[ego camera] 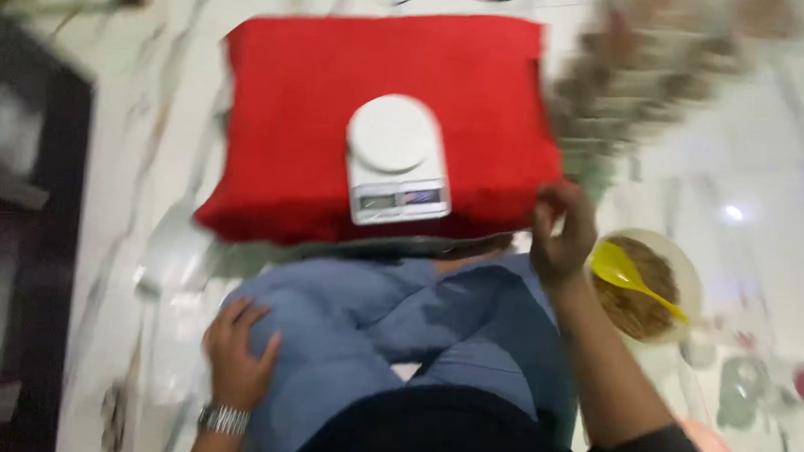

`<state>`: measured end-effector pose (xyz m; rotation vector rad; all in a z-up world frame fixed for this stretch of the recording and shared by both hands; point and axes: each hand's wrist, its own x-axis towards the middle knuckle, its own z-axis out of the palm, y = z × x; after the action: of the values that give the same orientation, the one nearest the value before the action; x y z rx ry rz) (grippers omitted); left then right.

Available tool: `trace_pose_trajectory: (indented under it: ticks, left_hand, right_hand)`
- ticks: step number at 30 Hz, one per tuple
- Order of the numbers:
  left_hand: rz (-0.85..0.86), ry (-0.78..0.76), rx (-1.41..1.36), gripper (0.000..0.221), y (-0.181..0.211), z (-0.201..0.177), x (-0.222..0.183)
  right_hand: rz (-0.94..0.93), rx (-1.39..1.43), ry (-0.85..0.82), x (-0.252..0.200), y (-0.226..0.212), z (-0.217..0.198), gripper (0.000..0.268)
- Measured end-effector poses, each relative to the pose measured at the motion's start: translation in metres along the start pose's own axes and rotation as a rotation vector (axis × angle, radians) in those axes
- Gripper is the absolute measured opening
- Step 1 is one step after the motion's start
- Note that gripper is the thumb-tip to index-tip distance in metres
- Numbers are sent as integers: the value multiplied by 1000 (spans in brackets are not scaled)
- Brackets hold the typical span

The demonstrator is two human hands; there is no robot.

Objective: Portioning and weighing dry food pellets into plastic containers using a scale and spoon

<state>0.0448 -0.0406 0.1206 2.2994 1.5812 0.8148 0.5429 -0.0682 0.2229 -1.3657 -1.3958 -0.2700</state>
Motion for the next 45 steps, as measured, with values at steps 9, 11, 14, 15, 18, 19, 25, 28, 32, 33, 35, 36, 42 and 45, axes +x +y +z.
trace_pose_trajectory:
  ticks: [9,11,14,15,18,19,25,28,32,33,35,36,42,45]
  left_hand:
    - [-135,-107,-99,40,30,-22,8]
    - [-115,-76,-83,42,19,-16,4]
    - [-107,-51,-113,49,-1,-4,8]
    - [-121,-48,-149,52,-9,-1,12]
    - [-350,63,-347,40,-40,-3,44]
    - [-353,69,-352,40,-63,2,52]
    - [-498,-113,138,40,-179,47,83]
    - [-494,-291,290,40,-199,53,88]
    - [-482,-424,391,43,-196,50,88]
    - [-472,-432,423,44,-195,50,87]
    - [-462,-421,451,42,-194,50,84]
    - [-453,-408,480,41,-194,49,83]
    - [-434,-376,482,38,-182,35,88]
    - [-454,-323,449,33,-166,22,89]
  right_hand:
    - [310,-335,-1395,-40,-60,74,50]
    - [344,-347,-1384,-42,-53,80,49]
    - [423,-319,-1348,-36,-59,77,45]
    - [457,-269,-1323,-32,-64,75,44]
    - [531,-277,-1314,-38,-62,75,43]
    - [524,-282,-1317,-45,-52,79,43]
    - [613,-275,-1311,-29,-76,75,47]
    - [627,-247,-1318,-22,-85,75,56]
    - [637,-273,-1315,-27,-76,80,55]
    - [646,-285,-1311,-30,-73,81,58]
    - [639,-294,-1327,-28,-75,79,62]
    - [630,-300,-1341,-27,-77,79,65]
    - [671,-295,-1306,-21,-93,79,65]
    - [677,-240,-1281,-24,-83,79,57]
